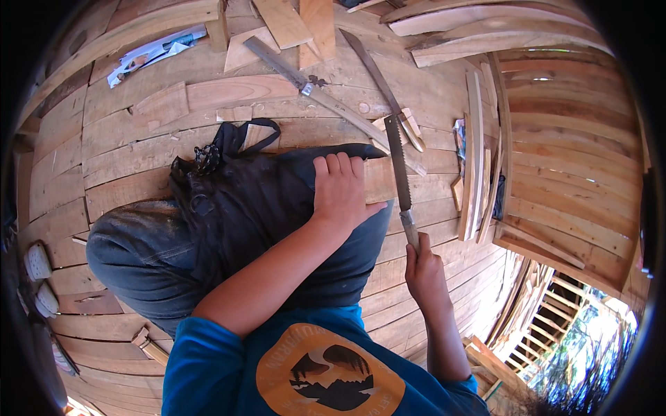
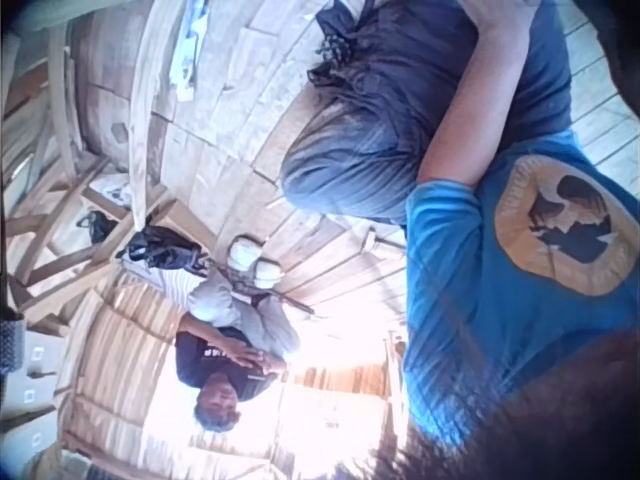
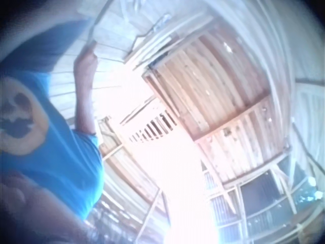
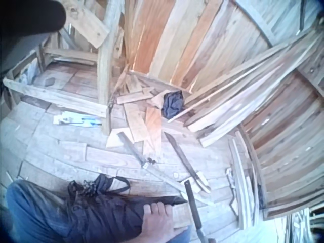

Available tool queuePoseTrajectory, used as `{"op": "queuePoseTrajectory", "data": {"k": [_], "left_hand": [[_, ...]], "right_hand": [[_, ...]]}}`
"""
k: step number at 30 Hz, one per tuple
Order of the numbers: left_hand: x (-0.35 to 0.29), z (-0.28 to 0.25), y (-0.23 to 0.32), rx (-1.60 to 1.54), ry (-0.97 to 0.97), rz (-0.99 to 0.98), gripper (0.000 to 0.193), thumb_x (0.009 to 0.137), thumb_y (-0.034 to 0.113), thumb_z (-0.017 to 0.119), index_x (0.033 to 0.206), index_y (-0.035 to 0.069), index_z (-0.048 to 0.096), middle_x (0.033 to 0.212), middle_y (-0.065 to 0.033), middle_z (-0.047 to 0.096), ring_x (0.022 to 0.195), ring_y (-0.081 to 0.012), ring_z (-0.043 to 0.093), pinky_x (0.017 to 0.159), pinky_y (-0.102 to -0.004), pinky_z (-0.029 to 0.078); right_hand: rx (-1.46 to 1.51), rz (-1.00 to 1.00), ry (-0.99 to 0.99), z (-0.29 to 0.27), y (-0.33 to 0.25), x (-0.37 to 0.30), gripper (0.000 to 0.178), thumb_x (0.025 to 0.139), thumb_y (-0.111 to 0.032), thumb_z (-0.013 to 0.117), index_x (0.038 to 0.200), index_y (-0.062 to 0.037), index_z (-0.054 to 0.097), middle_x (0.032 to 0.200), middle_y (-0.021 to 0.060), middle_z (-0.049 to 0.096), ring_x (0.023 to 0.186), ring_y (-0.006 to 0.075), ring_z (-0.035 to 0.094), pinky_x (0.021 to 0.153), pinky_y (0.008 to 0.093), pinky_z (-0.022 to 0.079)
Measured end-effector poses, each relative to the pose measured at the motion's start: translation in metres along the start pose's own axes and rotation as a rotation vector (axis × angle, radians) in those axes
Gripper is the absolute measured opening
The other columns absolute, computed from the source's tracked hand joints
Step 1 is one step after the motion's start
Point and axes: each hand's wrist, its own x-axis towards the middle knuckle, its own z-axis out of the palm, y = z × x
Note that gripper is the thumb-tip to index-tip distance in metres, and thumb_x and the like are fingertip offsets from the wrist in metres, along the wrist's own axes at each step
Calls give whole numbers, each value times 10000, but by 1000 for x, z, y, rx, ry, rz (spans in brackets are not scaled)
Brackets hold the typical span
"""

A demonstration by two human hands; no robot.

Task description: The person saws a piece of wood by hand while holding it steady on their lap, using a small saw to cut through the material.

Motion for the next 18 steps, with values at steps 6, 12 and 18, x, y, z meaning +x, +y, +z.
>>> {"op": "queuePoseTrajectory", "data": {"k": [6,12,18], "left_hand": [[-3,-1,0,10,19,18,766,638,711,689,980,42,543,921,-90,507,886,-242,466,846,-403,315],[-11,2,7,19,8,-31,788,652,710,677,1020,25,551,923,-86,497,890,-236,463,839,-399,316],[-11,7,3,32,123,25,798,662,709,669,1042,16,559,923,-75,488,885,-235,450,827,-389,316]], "right_hand": [[-40,-40,-15,-9,-6,15,154,956,-123,516,995,-18,411,621,302,575,632,499,594,503,568,464],[-16,0,-67,-9,-5,-14,182,947,-129,528,1005,-10,403,635,307,583,640,513,591,523,579,468],[-71,-59,-45,-19,-15,9,176,943,-104,525,1008,6,404,615,305,572,635,509,590,518,582,452]]}}
